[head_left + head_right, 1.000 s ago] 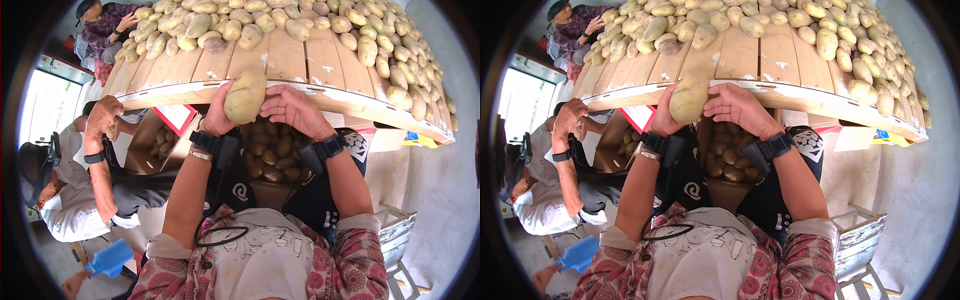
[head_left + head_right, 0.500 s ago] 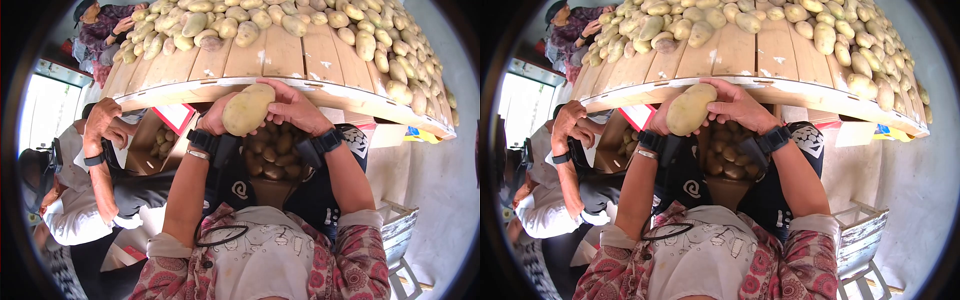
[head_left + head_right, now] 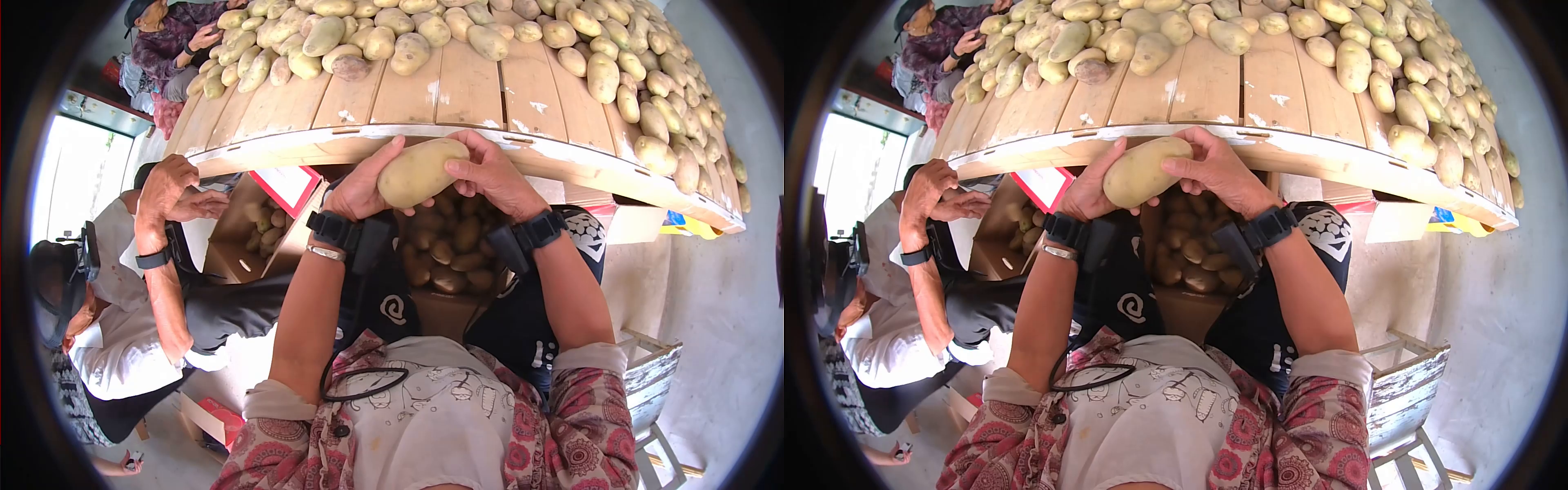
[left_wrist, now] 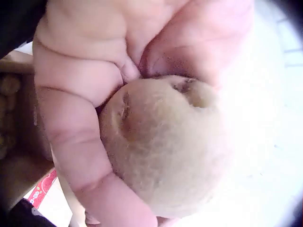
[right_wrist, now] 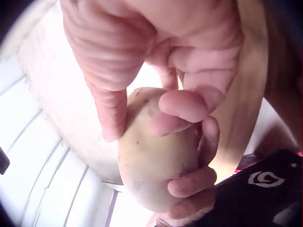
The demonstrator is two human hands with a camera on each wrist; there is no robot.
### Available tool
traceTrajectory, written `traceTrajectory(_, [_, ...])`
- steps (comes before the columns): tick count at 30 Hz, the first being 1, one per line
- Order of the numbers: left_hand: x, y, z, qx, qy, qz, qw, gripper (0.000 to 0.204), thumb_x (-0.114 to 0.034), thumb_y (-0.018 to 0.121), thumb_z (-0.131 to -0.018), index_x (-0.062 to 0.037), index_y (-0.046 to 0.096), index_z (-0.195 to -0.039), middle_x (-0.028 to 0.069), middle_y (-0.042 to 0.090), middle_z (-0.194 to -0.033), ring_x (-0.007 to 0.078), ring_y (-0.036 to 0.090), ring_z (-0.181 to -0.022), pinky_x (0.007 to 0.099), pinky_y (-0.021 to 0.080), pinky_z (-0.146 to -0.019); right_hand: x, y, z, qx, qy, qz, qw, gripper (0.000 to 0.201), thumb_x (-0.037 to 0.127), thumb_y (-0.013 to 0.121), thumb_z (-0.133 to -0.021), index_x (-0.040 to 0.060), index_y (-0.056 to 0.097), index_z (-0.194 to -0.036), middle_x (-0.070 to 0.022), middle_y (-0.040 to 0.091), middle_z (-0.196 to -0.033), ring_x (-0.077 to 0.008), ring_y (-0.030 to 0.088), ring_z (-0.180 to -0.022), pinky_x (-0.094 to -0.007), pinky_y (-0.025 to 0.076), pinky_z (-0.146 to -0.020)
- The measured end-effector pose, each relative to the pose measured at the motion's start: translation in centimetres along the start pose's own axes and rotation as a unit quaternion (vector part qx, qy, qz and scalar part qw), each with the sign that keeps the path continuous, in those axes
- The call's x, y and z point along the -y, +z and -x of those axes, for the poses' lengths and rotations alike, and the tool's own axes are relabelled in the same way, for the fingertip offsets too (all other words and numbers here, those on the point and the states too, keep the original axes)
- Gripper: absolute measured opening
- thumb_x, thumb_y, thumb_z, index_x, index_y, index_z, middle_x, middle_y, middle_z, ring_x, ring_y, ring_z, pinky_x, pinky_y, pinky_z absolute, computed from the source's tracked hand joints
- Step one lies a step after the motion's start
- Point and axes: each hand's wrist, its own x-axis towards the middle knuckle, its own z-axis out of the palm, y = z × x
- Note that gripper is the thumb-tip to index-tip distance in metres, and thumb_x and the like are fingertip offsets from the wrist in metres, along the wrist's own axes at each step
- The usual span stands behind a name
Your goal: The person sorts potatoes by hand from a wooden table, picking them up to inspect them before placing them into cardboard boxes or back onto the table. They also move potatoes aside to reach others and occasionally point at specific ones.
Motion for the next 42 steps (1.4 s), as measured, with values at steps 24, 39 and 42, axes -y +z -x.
traceTrajectory(24, [0.4, 0.3, 1.1, 0.002, 0.072, -0.008, 0.997, 0.051, -0.037, 0.050, -0.089, -0.0123, 0.036, -0.131, 0.0055, 0.049, -0.118, 0.0169, 0.056, -0.088, 0.0270, 0.049, -0.069, 0.2, -0.7, 1.6, -0.022, -0.010, 0.088, 0.996, 0.034, 0.033, 0.055, -0.088, 0.0104, 0.055, -0.114, 0.0006, 0.059, -0.091, -0.0062, 0.054, -0.082, -0.0207, 0.047, -0.070])
traceTrajectory(39, [1.1, -2.2, 0.8, -0.058, 0.202, 0.038, 0.977, 0.045, -0.018, 0.056, -0.086, -0.0082, 0.040, -0.126, 0.0105, 0.045, -0.130, 0.0253, 0.045, -0.118, 0.0389, 0.035, -0.099, 1.2, -2.7, 2.4, -0.033, -0.043, -0.042, 0.998, 0.036, 0.029, 0.052, -0.089, 0.0008, 0.056, -0.112, -0.0094, 0.060, -0.110, -0.0194, 0.058, -0.100, -0.0294, 0.048, -0.079])
traceTrajectory(42, [1.3, -2.7, 0.5, -0.130, 0.225, 0.076, 0.963, 0.041, -0.016, 0.053, -0.087, -0.0084, 0.040, -0.125, 0.0110, 0.048, -0.126, 0.0257, 0.048, -0.114, 0.0387, 0.038, -0.097, 1.2, -3.4, 2.4, -0.060, -0.097, -0.104, 0.988, 0.036, 0.028, 0.051, -0.090, -0.0008, 0.055, -0.111, -0.0102, 0.061, -0.107, -0.0189, 0.059, -0.097, -0.0282, 0.048, -0.080])
